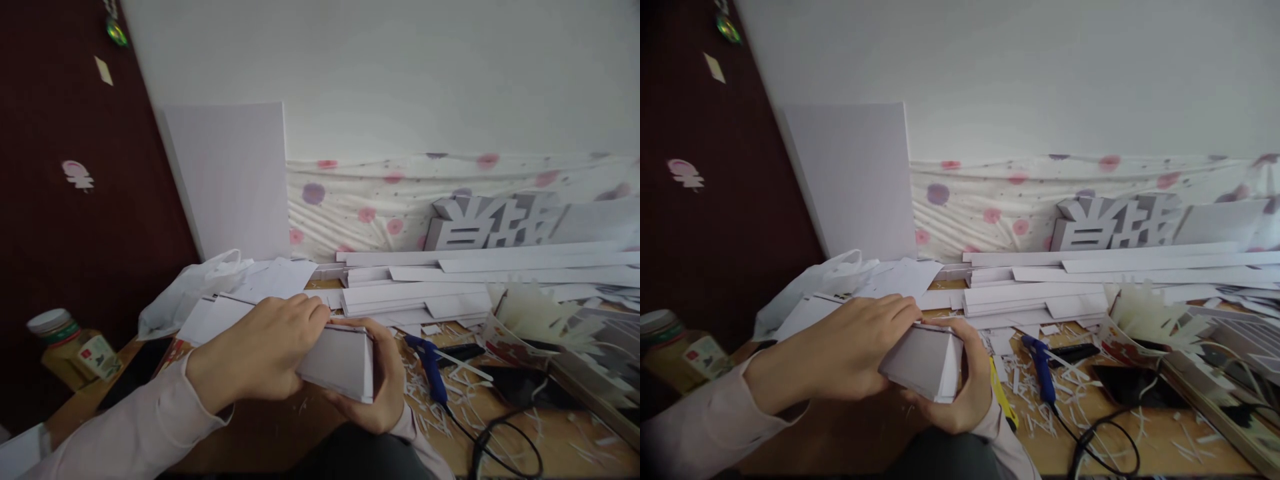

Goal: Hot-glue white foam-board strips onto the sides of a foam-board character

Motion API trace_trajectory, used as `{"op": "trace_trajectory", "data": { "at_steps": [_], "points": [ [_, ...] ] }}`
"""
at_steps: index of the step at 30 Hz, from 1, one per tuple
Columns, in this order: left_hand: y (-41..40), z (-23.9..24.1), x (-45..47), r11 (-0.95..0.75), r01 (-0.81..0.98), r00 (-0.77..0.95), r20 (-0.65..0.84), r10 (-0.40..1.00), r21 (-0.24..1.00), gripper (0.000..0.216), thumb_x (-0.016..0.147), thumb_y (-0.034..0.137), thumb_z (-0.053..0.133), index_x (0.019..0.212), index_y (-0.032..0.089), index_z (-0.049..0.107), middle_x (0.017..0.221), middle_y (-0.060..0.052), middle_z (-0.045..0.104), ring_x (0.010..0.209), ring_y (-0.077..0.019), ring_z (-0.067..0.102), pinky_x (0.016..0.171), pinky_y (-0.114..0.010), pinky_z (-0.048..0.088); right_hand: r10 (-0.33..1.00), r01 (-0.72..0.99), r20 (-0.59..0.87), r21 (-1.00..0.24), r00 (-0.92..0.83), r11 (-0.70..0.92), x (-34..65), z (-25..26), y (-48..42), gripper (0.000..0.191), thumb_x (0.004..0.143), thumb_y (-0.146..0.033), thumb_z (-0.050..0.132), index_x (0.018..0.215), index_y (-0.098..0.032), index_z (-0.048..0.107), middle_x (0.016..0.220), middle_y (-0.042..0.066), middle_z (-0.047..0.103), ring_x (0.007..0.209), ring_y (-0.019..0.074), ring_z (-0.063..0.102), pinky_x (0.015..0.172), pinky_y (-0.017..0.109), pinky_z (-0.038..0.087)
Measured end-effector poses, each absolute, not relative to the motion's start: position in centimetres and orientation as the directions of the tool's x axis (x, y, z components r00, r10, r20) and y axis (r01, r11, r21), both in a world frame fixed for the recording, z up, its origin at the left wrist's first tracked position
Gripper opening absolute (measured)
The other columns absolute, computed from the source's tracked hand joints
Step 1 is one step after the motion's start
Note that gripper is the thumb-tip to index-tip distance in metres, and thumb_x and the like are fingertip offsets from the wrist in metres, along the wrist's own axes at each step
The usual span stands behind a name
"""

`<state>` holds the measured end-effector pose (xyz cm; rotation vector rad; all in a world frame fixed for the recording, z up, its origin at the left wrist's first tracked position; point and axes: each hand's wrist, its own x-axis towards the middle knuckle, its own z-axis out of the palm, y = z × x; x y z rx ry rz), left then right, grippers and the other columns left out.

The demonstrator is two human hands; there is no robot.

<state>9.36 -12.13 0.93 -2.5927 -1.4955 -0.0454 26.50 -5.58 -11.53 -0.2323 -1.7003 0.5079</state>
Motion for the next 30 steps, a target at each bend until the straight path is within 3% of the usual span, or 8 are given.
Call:
{"op": "trace_trajectory", "data": {
  "at_steps": [16, 30],
  "points": [
    [-11.78, 1.04, 9.67, -0.514, 0.839, 0.532, 0.07, 0.844, -0.179, 0.033, 0.067, 0.015, 0.061, 0.097, 0.021, 0.048, 0.099, -0.005, 0.059, 0.084, -0.0242, 0.057, 0.062, -0.036, 0.042, 0.417, -0.113, 0.893, -0.438, -0.17, 0.892, 26.34, -11.49, -5.67, 0.07, 0.069, -0.037, 0.081, 0.132, -0.025, 0.051, 0.117, 0.008, 0.07, 0.102, 0.0286, 0.07, 0.089, 0.04, 0.058],
    [-11.7, 1.36, 9.87, -0.531, 0.834, 0.542, 0.041, 0.839, -0.152, 0.031, 0.066, 0.015, 0.061, 0.093, 0.022, 0.048, 0.097, -0.004, 0.063, 0.084, -0.0241, 0.059, 0.062, -0.036, 0.041, 0.427, -0.147, 0.883, -0.456, -0.193, 0.878, 26.67, -10.99, -5.67, 0.067, 0.07, -0.04, 0.081, 0.129, -0.023, 0.052, 0.113, 0.008, 0.072, 0.099, 0.0294, 0.072, 0.086, 0.041, 0.059]
  ]
}}
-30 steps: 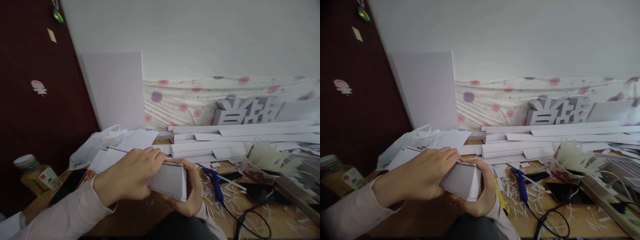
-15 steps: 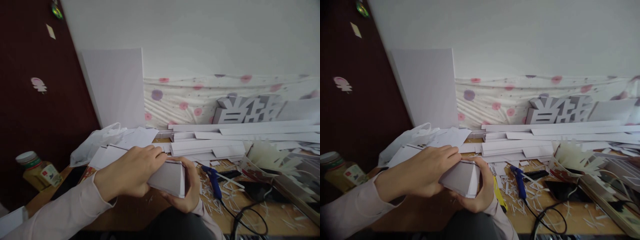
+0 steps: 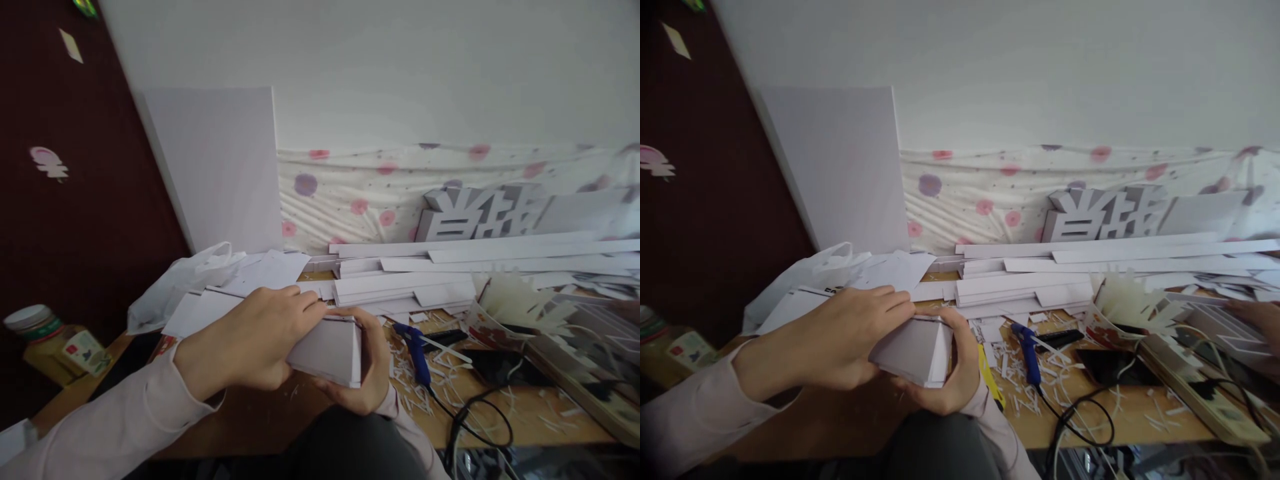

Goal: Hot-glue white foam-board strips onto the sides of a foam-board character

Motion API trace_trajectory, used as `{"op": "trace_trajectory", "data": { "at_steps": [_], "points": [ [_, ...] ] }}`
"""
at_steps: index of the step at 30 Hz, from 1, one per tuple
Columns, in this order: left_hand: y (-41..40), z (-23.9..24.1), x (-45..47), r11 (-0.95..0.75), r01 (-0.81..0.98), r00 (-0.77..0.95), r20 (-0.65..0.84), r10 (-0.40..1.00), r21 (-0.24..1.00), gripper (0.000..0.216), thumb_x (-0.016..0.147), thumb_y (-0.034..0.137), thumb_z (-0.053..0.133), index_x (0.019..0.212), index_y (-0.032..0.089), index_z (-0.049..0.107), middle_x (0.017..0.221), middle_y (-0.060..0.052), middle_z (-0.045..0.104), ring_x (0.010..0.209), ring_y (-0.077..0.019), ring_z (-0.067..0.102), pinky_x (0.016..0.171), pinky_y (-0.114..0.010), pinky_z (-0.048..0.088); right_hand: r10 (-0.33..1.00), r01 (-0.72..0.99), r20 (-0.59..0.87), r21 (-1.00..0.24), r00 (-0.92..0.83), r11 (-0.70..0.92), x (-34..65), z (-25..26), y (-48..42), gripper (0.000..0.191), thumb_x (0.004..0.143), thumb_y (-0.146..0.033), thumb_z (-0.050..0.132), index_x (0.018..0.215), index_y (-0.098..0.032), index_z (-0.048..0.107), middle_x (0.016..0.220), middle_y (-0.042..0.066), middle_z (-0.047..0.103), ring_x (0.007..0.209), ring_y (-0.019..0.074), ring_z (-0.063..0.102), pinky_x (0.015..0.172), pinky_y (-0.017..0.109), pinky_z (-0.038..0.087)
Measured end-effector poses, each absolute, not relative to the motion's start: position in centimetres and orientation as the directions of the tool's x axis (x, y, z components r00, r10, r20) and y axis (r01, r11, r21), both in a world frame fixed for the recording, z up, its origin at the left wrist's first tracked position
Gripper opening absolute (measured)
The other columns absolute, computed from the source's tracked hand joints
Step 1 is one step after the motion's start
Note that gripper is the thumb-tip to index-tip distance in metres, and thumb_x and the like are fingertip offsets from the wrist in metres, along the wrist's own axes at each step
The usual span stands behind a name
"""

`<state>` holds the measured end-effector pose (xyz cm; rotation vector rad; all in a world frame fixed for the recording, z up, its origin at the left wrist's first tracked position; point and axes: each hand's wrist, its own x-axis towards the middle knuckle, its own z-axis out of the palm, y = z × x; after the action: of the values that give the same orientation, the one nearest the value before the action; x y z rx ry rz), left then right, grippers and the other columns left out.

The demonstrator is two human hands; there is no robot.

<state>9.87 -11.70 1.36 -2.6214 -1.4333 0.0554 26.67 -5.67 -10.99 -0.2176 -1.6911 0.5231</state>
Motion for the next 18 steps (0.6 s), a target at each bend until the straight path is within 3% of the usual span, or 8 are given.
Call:
{"op": "trace_trajectory", "data": {
  "at_steps": [9, 18],
  "points": [
    [-11.6, 1.36, 9.94, -0.541, 0.827, 0.555, 0.064, 0.83, -0.157, 0.028, 0.065, 0.012, 0.059, 0.087, 0.022, 0.047, 0.091, -0.003, 0.062, 0.078, -0.0232, 0.057, 0.057, -0.035, 0.036, 0.438, -0.144, 0.882, -0.464, -0.175, 0.874, 26.51, -11.19, -5.87, 0.067, 0.069, -0.039, 0.081, 0.127, -0.025, 0.052, 0.112, 0.007, 0.071, 0.097, 0.0291, 0.071, 0.086, 0.042, 0.059],
    [-11.56, 1.42, 9.49, -0.566, 0.812, 0.578, 0.064, 0.813, -0.147, 0.029, 0.066, 0.012, 0.064, 0.089, 0.022, 0.049, 0.093, -0.003, 0.063, 0.079, -0.0227, 0.058, 0.059, -0.035, 0.04, 0.434, -0.089, 0.891, -0.447, -0.132, 0.89, 26.24, -11.14, -6.23, 0.073, 0.061, -0.033, 0.081, 0.127, -0.03, 0.052, 0.111, 0.004, 0.071, 0.096, 0.0313, 0.072, 0.083, 0.043, 0.059]
  ]
}}
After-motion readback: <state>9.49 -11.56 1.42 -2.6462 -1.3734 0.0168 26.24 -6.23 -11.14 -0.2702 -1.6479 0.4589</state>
